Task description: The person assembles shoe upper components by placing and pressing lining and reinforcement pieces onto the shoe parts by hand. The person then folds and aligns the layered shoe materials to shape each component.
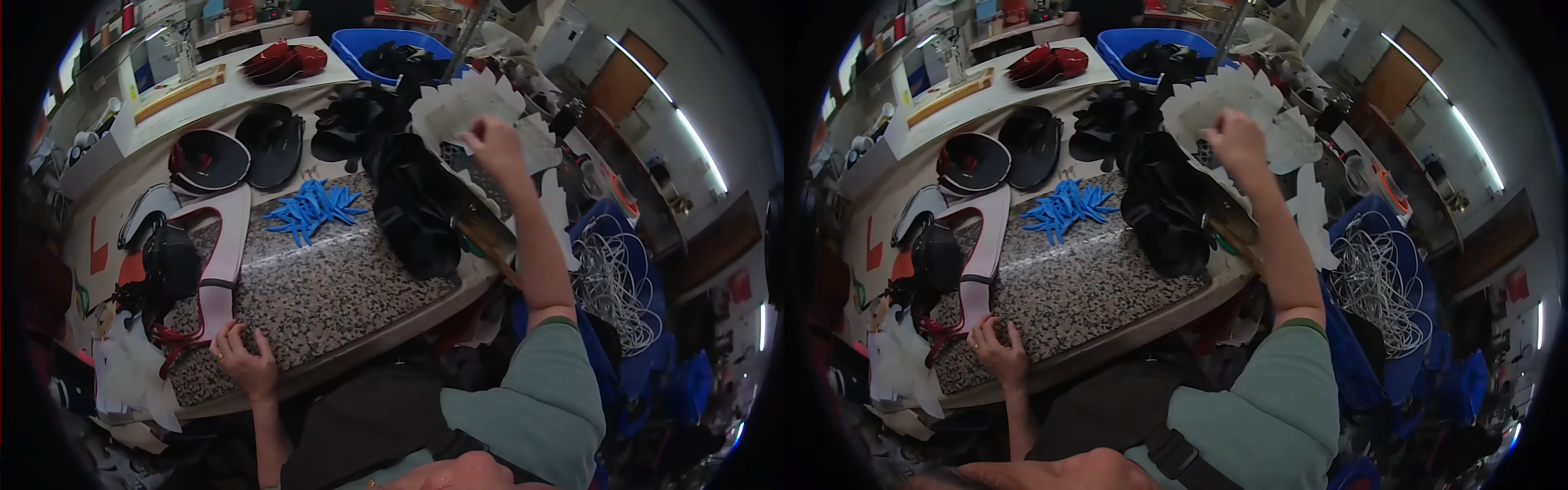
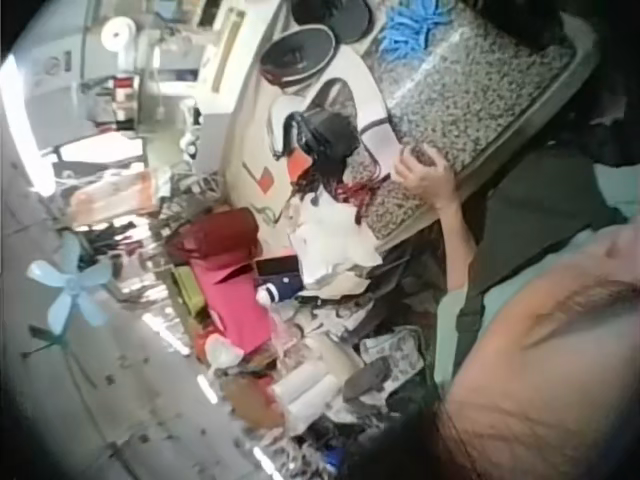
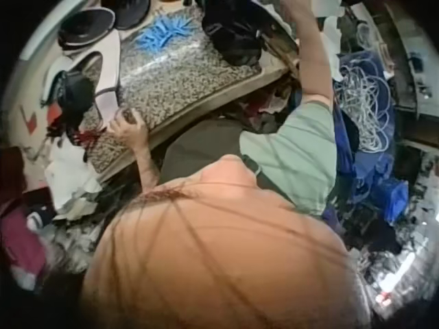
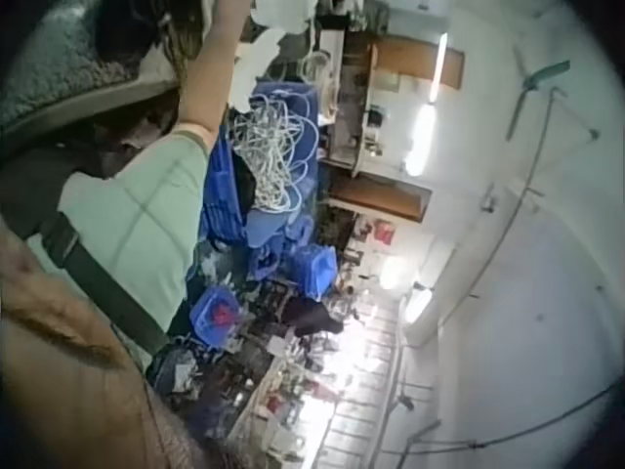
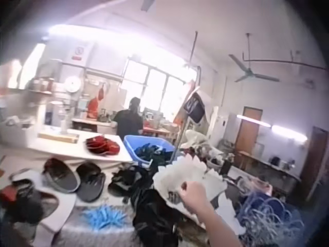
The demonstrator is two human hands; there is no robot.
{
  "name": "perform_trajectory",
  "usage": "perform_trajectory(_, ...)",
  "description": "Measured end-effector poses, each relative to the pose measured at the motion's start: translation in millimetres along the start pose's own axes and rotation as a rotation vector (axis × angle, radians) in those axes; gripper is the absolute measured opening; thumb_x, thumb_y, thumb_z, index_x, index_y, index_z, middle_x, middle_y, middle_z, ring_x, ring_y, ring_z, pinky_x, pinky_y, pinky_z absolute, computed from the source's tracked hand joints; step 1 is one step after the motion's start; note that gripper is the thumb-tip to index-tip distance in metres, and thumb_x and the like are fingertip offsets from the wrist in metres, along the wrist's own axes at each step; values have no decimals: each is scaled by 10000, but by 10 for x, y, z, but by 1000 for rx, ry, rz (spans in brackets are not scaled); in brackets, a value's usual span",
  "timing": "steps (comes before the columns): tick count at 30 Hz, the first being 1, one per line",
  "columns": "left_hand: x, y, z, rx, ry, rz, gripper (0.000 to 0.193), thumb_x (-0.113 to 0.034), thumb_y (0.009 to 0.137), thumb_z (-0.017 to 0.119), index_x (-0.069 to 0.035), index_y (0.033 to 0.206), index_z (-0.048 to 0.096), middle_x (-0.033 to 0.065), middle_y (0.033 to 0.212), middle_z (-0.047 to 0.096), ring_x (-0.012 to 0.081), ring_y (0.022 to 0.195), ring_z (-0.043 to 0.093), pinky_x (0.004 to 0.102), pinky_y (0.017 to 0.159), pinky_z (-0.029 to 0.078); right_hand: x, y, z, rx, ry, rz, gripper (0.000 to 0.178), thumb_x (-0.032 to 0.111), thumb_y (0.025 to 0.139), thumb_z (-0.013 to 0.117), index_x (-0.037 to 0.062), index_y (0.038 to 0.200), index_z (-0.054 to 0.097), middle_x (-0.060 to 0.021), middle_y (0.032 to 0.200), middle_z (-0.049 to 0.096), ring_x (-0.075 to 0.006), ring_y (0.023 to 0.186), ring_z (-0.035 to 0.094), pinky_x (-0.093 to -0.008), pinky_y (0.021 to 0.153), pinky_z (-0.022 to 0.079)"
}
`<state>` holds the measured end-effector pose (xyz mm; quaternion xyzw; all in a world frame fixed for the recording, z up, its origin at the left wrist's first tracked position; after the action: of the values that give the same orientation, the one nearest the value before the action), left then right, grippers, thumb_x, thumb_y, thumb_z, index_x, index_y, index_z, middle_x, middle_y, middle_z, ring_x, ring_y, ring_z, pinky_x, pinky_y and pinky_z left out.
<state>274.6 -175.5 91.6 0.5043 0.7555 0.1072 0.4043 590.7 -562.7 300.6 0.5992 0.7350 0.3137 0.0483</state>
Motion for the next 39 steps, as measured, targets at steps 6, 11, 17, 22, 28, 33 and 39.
perform_trajectory(6,-398,-1,-48,-16,-130,31,158,-37,795,682,-16,939,619,139,1080,617,354,1090,520,453,952,412,-1714,-783,-786,329,-483,365,444,391,724,822,-33,807,720,-241,859,710,-386,817,698,-457,751,543)
perform_trajectory(11,-2040,174,626,441,-714,485,159,-14,792,690,-36,935,625,125,1074,630,330,1020,597,419,885,485,-2476,-1399,-517,254,-318,564,532,467,622,872,-28,718,702,-220,761,706,-321,728,710,-404,705,538)
perform_trajectory(17,-3457,-262,1430,700,-791,915,365,-75,793,677,-37,1149,608,121,1255,585,332,1185,556,403,972,489,-2560,-1480,-440,86,-95,574,507,398,598,903,-45,736,697,-208,770,715,-313,706,715,-394,684,545)
perform_trajectory(22,-4253,-512,1883,543,-820,1043,490,-62,728,691,-40,1205,579,135,1323,556,316,1261,520,401,1004,468,-2694,-1437,-460,64,80,570,409,322,667,877,-44,708,700,-167,708,704,-254,641,699,-370,639,527)
perform_trajectory(28,-4579,-541,2135,497,-660,1077,529,-64,697,692,-104,1211,570,95,1189,571,324,1130,552,402,934,490,-2408,-1338,-744,520,823,762,285,166,930,663,-9,1153,643,-101,1031,707,-186,842,685,-363,755,556)
perform_trajectory(33,-4701,-603,2178,532,-554,1046,438,-96,750,658,-159,1180,603,62,1234,567,300,1107,560,393,851,512,-2254,-1262,-936,501,888,586,265,131,892,681,-5,1118,655,-77,1012,700,-178,874,689,-326,793,550)
perform_trajectory(39,-4895,-653,2201,815,-460,1034,328,-146,777,645,-92,1100,661,41,1390,525,327,1089,582,437,895,513,-1886,-974,-1636,24,1141,305,253,79,873,661,-21,1105,646,-73,1030,700,-162,903,683,-299,861,530)
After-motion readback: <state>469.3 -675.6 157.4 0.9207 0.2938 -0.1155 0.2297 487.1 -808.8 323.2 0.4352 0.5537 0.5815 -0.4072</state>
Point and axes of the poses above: each hand's wrist, its own y-axis towards the middle knuckle, its own z-axis out of the palm, x = y × z, the point moved 6 cm from there along y, towards the middle knuckle
